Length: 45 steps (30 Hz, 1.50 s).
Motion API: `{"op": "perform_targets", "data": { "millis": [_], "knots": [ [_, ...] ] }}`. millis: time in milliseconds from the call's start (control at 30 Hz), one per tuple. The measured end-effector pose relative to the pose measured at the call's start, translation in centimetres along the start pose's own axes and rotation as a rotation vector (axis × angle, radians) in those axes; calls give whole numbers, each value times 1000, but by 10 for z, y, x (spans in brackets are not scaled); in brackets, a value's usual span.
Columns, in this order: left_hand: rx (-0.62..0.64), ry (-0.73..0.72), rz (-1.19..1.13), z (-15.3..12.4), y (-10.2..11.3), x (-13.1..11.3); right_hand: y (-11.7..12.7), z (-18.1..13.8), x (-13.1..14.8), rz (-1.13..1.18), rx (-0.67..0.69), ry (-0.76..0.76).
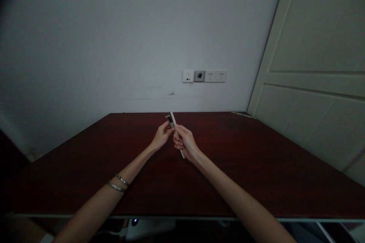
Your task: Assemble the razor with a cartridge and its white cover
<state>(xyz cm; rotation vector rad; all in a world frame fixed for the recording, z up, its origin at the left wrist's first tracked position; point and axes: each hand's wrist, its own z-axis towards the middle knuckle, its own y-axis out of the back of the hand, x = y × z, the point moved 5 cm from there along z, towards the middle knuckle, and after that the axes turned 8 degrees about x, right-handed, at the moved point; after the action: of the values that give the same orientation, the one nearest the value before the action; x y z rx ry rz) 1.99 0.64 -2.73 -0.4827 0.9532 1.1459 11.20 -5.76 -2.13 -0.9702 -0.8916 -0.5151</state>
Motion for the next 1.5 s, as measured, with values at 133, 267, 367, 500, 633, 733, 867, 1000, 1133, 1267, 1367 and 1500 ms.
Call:
{"op": "perform_targets", "data": {
  "millis": [133, 267, 367, 500, 633, 733, 867, 1000, 1133, 1267, 1367, 1500],
  "knots": [
    [-15, 23, -48, 0, 5, 4, 2, -3, -6, -16, -40, -17],
    [15, 20, -37, 0, 2, 4, 6, 1, 5, -28, -87, 79],
    [-7, -9, 5, 1, 4, 0, 10, 0, -2, -56, -106, 41],
    [-92, 69, 63, 3, 17, 1, 17, -4, -17, -159, -143, -8],
    [-148, 131, 280, 3, 25, 6, 21, 5, 5, -383, -216, 205],
    [-149, 111, 423, 4, 23, 4, 22, 15, 16, -502, -206, 250],
    [-139, 92, 425, 6, 21, 2, 31, 13, 9, -602, -240, 245],
    [-169, 141, 359, 7, 24, 6, 33, 6, 5, -636, -276, 257],
    [-125, 191, 318, 7, 20, 9, 29, 12, 25, -761, -221, 371],
    [-98, 336, 178, 5, 17, 7, 50, 22, 49, -915, -218, 437],
    [-79, 496, 88, 1, 16, 5, 70, 27, 61, -1035, -239, 467],
    [-20, 589, 77, -3, 11, 2, 73, 34, 58, -1181, -156, 445]
  ]
}}
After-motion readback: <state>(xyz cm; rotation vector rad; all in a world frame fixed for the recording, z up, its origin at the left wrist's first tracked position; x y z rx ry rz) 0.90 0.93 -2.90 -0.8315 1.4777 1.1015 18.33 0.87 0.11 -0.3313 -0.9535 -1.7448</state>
